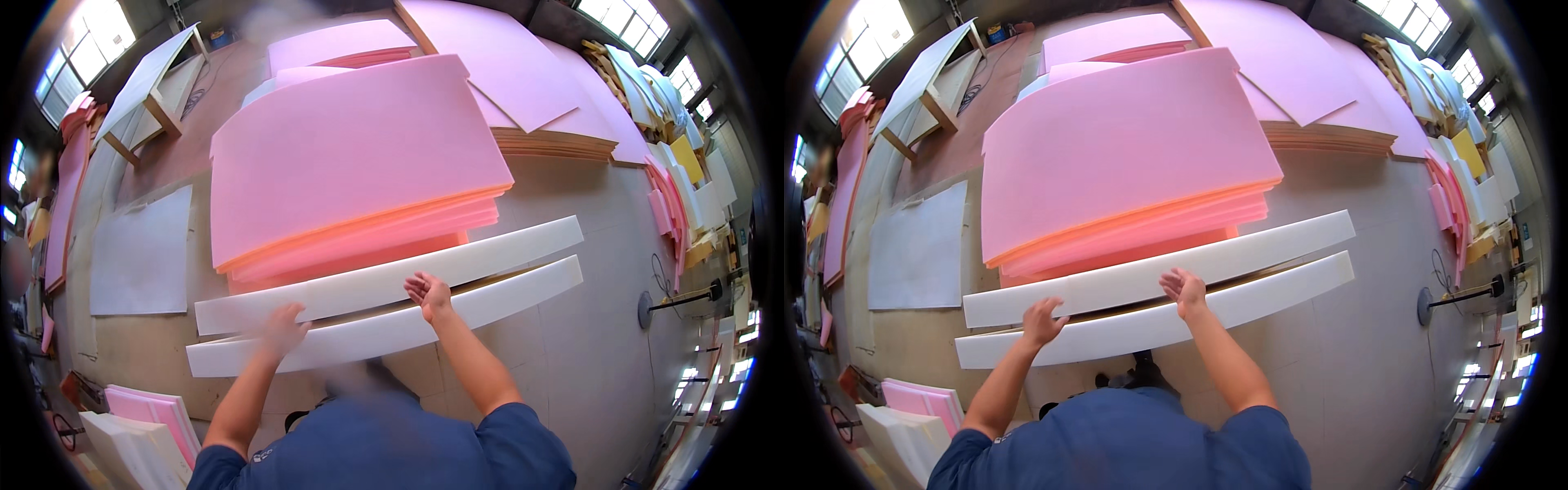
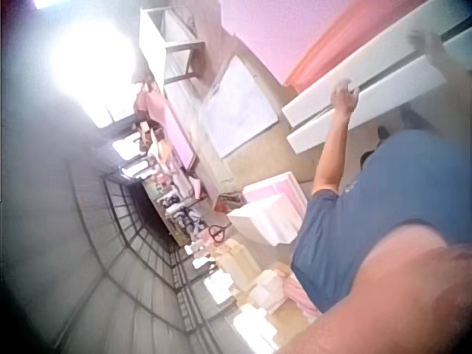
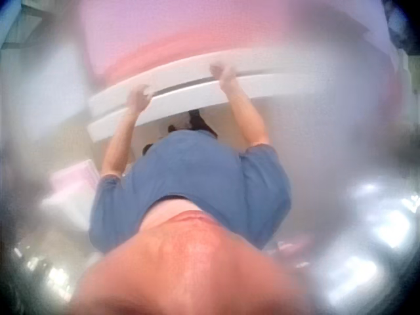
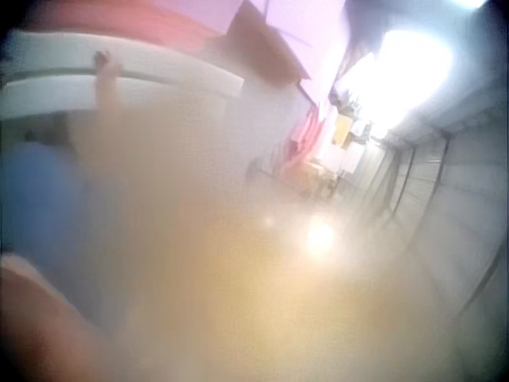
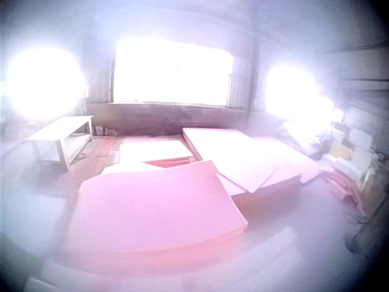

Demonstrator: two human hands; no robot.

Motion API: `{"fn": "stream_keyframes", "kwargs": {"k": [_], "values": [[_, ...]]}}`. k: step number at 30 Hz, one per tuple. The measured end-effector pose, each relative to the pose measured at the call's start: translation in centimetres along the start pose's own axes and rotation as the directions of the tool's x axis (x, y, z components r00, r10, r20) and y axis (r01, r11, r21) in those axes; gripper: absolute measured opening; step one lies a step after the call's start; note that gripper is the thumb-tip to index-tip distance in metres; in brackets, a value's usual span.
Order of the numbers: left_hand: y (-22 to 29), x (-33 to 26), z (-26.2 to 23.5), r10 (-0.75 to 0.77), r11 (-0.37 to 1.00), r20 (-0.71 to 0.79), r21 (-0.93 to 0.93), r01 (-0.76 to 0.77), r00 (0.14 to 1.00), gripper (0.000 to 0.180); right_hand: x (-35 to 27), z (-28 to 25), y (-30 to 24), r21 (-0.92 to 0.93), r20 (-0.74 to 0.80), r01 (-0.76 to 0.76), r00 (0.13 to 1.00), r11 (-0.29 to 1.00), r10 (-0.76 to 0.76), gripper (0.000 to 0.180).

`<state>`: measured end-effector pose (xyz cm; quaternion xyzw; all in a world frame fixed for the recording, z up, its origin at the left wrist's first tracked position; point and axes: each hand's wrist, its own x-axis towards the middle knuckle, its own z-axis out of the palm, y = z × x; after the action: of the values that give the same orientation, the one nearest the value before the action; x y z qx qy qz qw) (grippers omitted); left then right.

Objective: The person picks up pink foam sheets and places them on a manual guillotine cutter to trim them. They then handle a large white foam roll, positioning it on the cutter table and measuring it with a tape measure.

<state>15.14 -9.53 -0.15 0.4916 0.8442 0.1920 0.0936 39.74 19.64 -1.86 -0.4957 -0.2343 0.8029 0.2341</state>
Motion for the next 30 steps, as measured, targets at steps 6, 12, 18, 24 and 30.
{"fn": "stream_keyframes", "kwargs": {"k": [6, 12, 18, 24, 30], "values": [[-3.0, -12.9, -2.6, -0.285, 0.958, -0.149, -0.062, 0.279, 0.947, 0.034, -2.6, 4.4, 3.5, -0.289, 0.124, 0.139, 0.987, 0.947, -0.107, 0.030], [-1.1, -27.2, -2.6, -0.592, 0.805, -0.195, -0.193, 0.561, 0.782, 0.032, -4.7, 14.4, 13.8, -0.495, 0.618, 0.339, 0.785, 0.800, 0.050, 0.027], [4.9, -45.1, 3.0, -0.902, 0.425, -0.095, -0.354, 0.833, 0.420, 0.034, -10.8, 18.2, 26.0, -0.560, 0.815, 0.460, 0.455, 0.689, 0.358, 0.034], [15.3, -55.2, -0.7, -0.812, 0.356, -0.066, -0.843, 0.404, 0.580, 0.033, -23.5, 13.4, 36.7, -0.632, 0.340, 0.719, -0.078, 0.289, 0.937, 0.041], [26.6, -69.2, 6.2, -0.927, 0.132, 0.030, -0.906, 0.401, 0.374, 0.030, -38.7, 6.9, 44.8, -0.405, -0.275, 0.889, -0.343, 0.215, 0.898, 0.041]]}}
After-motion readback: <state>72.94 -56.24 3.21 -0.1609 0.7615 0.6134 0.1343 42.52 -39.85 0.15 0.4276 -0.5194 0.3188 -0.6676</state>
